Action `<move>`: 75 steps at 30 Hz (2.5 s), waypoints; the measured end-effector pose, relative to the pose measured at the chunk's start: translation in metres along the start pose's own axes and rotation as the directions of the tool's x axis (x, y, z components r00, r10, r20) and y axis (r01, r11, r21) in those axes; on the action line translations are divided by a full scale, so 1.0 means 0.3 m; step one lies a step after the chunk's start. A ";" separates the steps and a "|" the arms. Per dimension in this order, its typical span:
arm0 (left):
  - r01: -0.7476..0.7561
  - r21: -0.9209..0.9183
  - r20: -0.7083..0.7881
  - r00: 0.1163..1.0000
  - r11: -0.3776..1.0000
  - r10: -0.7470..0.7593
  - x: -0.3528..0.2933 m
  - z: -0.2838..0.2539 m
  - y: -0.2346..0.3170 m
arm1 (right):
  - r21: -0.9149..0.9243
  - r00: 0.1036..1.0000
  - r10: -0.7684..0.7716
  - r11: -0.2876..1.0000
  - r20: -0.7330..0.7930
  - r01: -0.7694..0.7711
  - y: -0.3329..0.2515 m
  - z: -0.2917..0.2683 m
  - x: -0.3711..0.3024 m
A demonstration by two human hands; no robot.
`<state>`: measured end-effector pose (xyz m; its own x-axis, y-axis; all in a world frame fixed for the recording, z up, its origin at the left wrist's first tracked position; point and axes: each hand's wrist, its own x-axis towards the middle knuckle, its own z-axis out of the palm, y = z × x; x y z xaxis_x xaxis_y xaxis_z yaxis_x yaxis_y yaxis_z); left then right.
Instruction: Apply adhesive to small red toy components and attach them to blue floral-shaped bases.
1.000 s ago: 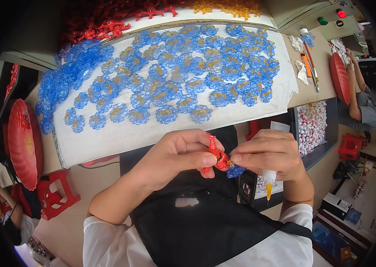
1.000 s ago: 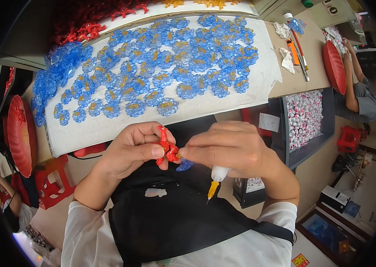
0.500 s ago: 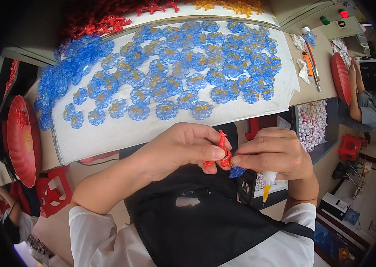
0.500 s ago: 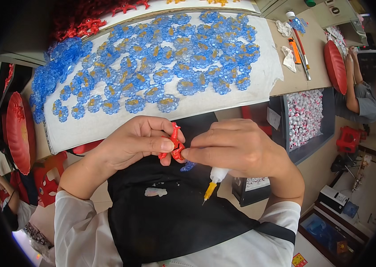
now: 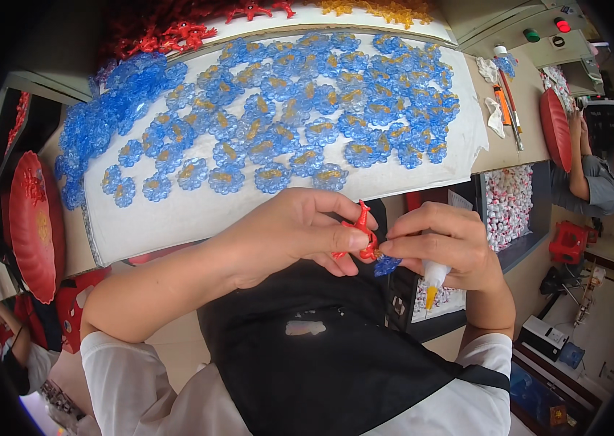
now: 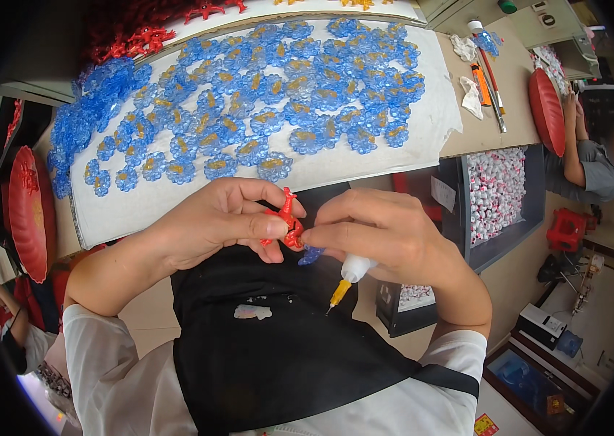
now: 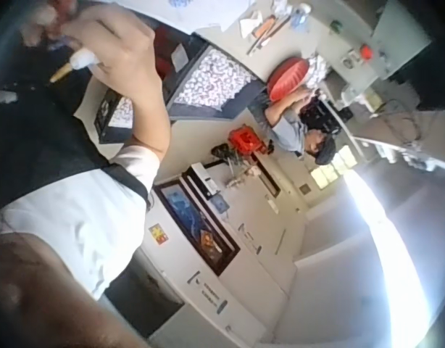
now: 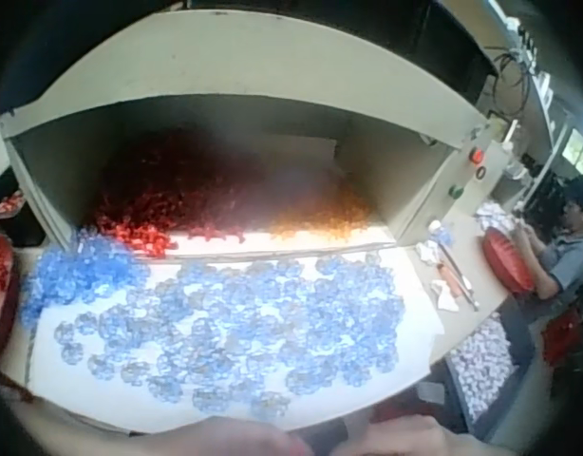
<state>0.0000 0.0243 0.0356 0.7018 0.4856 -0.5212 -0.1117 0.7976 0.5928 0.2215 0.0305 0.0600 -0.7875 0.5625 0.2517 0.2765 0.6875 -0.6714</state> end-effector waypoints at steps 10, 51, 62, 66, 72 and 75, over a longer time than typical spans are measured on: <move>-0.128 0.072 -0.089 0.987 0.989 0.134 -0.005 0.013 -0.012 | -0.047 0.998 -0.037 0.998 -0.043 0.035 0.020 0.026 0.019; -0.116 0.162 -0.063 0.990 0.980 0.128 0.002 -0.039 0.027 | -0.027 0.994 -0.032 0.999 -0.101 0.030 0.071 0.066 0.043; -0.091 0.051 -0.135 0.986 0.995 0.097 -0.018 -0.021 0.006 | 0.070 0.993 -0.001 0.997 -0.116 0.010 0.068 0.080 0.047; -0.107 0.035 -0.133 0.985 0.994 0.111 -0.019 -0.022 -0.002 | 0.012 0.992 -0.008 1.000 -0.126 0.010 0.060 0.081 0.046; -0.104 0.033 -0.124 0.986 0.994 0.108 -0.004 -0.016 0.006 | 0.008 0.993 0.006 1.000 -0.120 -0.005 0.064 0.066 0.041; -0.102 0.030 -0.127 0.986 0.994 0.105 0.014 -0.014 0.011 | 0.009 0.993 0.002 1.000 -0.121 -0.001 0.077 0.054 0.041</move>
<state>-0.0003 0.0305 0.0329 0.5911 0.6082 -0.5298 -0.1614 0.7327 0.6611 0.2091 0.0459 0.0362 -0.7143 0.6154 0.3331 0.2725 0.6831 -0.6776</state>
